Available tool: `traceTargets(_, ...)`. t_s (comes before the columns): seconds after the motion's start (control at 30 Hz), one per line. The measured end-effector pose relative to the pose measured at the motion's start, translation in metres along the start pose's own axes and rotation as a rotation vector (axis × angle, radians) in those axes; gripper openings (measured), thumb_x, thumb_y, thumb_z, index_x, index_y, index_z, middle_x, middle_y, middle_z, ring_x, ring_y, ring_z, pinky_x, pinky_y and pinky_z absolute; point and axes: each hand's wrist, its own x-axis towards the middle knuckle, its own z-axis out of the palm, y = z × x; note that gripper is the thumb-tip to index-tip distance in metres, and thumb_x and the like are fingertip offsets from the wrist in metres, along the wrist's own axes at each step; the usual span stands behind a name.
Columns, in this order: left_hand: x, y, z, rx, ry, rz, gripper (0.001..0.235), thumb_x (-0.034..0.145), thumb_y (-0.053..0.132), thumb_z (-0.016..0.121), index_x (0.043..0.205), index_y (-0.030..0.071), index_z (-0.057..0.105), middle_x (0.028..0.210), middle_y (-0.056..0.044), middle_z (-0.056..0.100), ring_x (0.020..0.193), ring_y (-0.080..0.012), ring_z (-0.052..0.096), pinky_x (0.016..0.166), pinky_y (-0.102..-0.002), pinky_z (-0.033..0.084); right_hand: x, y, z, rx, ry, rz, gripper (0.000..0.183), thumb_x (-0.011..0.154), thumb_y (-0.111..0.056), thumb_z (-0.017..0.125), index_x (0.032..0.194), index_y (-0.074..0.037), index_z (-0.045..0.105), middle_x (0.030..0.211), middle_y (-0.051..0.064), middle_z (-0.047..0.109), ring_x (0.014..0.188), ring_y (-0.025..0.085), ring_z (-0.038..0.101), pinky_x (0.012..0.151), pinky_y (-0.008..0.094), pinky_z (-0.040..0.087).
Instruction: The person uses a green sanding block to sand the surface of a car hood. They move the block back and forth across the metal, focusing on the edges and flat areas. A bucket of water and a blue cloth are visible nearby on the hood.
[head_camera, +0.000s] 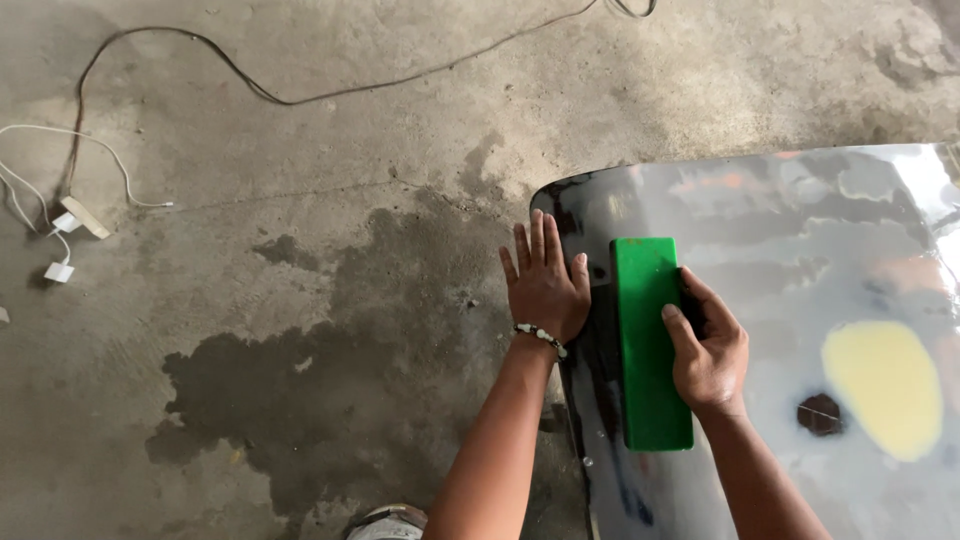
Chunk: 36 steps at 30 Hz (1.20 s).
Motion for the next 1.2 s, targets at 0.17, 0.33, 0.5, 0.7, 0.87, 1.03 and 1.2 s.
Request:
traceTargets(0.17,-0.043,0.011,-0.015,-0.026,0.023,-0.013,0.072,0.104,0.043,0.040,0.159,-0.001,0.029,0.170,-0.017,0.022,0.156,-0.0401,0.018,0.125,-0.059,0.010,0.001,0.004,-0.001,0.027,-0.003,-0.002,0.050,0.095,-0.010,0.065,0.143,0.000,0.060,0.126,0.010,0.072,0.114,0.014,0.065,0.100,0.027,0.049)
traceTargets(0.33,-0.114,0.027,-0.048,-0.125,-0.025,0.010,0.067,0.106,0.036,0.041,0.159,-0.004,0.032,0.170,-0.021,0.024,0.156,-0.0433,0.021,0.124,-0.060,0.009,0.002,0.003,0.000,0.012,-0.005,-0.016,0.050,0.095,-0.010,0.065,0.143,0.001,0.059,0.127,0.010,0.071,0.114,0.014,0.065,0.101,0.027,0.049)
traceTargets(0.5,-0.156,0.033,-0.062,-0.098,-0.112,0.040,0.067,0.102,0.034,0.046,0.155,-0.006,0.038,0.168,-0.022,0.028,0.155,-0.0468,0.020,0.123,-0.059,0.008,0.001,0.006,-0.001,0.038,-0.006,-0.004,0.050,0.096,-0.010,0.065,0.144,0.000,0.059,0.126,0.010,0.071,0.112,0.013,0.065,0.099,0.027,0.050)
traceTargets(0.7,-0.133,0.038,-0.053,-0.075,-0.088,-0.007,0.066,0.105,0.041,0.043,0.156,-0.001,0.039,0.167,-0.019,0.030,0.156,-0.0444,0.018,0.124,-0.061,0.007,0.002,0.006,0.001,0.045,-0.008,-0.010,0.050,0.096,-0.009,0.064,0.144,0.002,0.059,0.128,0.011,0.070,0.114,0.014,0.065,0.100,0.027,0.049)
traceTargets(0.87,-0.081,0.027,-0.032,-0.102,-0.015,-0.010,0.071,0.107,0.046,0.037,0.158,-0.003,0.035,0.168,-0.021,0.029,0.156,-0.0453,0.019,0.124,-0.062,0.007,0.003,0.010,-0.001,0.046,-0.015,-0.025,0.049,0.097,-0.010,0.064,0.144,0.003,0.058,0.129,0.011,0.070,0.116,0.014,0.065,0.102,0.027,0.049)
traceTargets(1.03,-0.087,0.027,-0.037,-0.146,0.021,-0.002,0.076,0.108,0.049,0.036,0.161,-0.005,0.032,0.170,-0.022,0.027,0.157,-0.0451,0.019,0.125,-0.062,0.008,0.002,0.013,0.000,0.039,-0.006,-0.022,0.048,0.097,-0.010,0.064,0.144,0.003,0.059,0.128,0.011,0.070,0.115,0.014,0.065,0.102,0.027,0.049)
traceTargets(1.2,-0.145,0.040,-0.061,-0.147,-0.124,0.004,0.073,0.105,0.045,0.040,0.158,-0.004,0.033,0.168,-0.022,0.027,0.155,-0.0463,0.018,0.124,-0.061,0.006,0.000,0.014,0.000,0.062,-0.005,-0.029,0.049,0.096,-0.009,0.065,0.144,0.003,0.059,0.126,0.010,0.071,0.113,0.013,0.065,0.100,0.027,0.050)
